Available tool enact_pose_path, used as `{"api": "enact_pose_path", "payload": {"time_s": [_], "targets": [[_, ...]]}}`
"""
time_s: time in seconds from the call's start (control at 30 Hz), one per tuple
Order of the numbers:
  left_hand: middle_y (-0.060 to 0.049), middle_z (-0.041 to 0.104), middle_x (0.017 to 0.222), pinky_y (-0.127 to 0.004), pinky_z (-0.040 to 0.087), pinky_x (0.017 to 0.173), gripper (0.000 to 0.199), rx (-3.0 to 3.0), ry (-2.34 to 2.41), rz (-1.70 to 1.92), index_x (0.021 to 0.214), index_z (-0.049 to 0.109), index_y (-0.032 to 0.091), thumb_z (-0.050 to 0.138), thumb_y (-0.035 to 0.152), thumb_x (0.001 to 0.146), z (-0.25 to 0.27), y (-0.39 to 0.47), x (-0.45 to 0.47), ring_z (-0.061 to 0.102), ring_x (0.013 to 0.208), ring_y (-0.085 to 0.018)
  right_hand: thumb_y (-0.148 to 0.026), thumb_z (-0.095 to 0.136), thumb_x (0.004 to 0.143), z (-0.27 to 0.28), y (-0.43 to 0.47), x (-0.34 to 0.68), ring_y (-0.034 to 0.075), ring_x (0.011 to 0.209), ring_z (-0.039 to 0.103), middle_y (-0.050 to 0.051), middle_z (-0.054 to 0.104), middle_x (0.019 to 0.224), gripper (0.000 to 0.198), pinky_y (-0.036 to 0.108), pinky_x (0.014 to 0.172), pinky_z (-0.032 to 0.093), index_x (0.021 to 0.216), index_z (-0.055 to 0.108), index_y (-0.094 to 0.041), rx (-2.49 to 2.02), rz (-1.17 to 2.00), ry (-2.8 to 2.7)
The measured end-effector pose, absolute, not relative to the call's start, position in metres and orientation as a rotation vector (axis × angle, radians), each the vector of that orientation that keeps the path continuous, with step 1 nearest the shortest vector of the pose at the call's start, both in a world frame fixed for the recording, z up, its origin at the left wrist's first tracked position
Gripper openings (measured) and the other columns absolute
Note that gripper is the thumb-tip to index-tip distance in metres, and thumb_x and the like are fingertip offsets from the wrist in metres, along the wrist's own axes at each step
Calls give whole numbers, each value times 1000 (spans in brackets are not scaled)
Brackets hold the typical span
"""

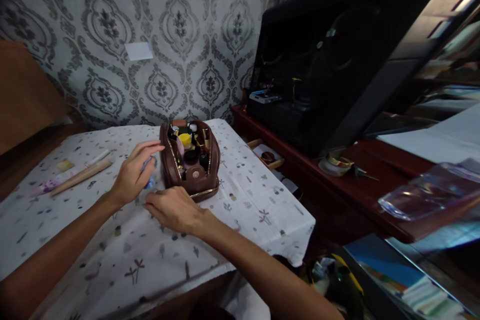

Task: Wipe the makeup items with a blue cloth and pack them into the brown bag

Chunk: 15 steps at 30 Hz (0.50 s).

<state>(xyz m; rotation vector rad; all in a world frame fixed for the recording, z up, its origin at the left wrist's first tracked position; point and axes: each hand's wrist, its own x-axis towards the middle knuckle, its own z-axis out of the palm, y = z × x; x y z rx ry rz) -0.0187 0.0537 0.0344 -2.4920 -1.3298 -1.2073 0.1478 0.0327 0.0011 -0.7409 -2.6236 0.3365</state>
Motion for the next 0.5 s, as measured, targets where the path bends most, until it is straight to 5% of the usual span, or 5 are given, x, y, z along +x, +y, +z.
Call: {"api": "enact_pose_path", "payload": {"time_s": [0.17,0.5], "targets": [[-9,62,123,-36,48,105,34,-2438,-1532,-1123,117,64,19,38,17,95,-1,48,-52,59,119,-21,-25,54,102,-8,34,121,16,72,63,4,72,79,21,27,63,29,89,69,-17,-770,453,-2690],[-9,64,125,-38,47,108,38,-1972,-2113,-750,118,65,19,42,10,89,-39,55,-150,55,124,-24,-15,58,92,-47,47,57,13,60,50,0,61,62,21,24,60,31,73,67,-16,-816,955,-2398]]}}
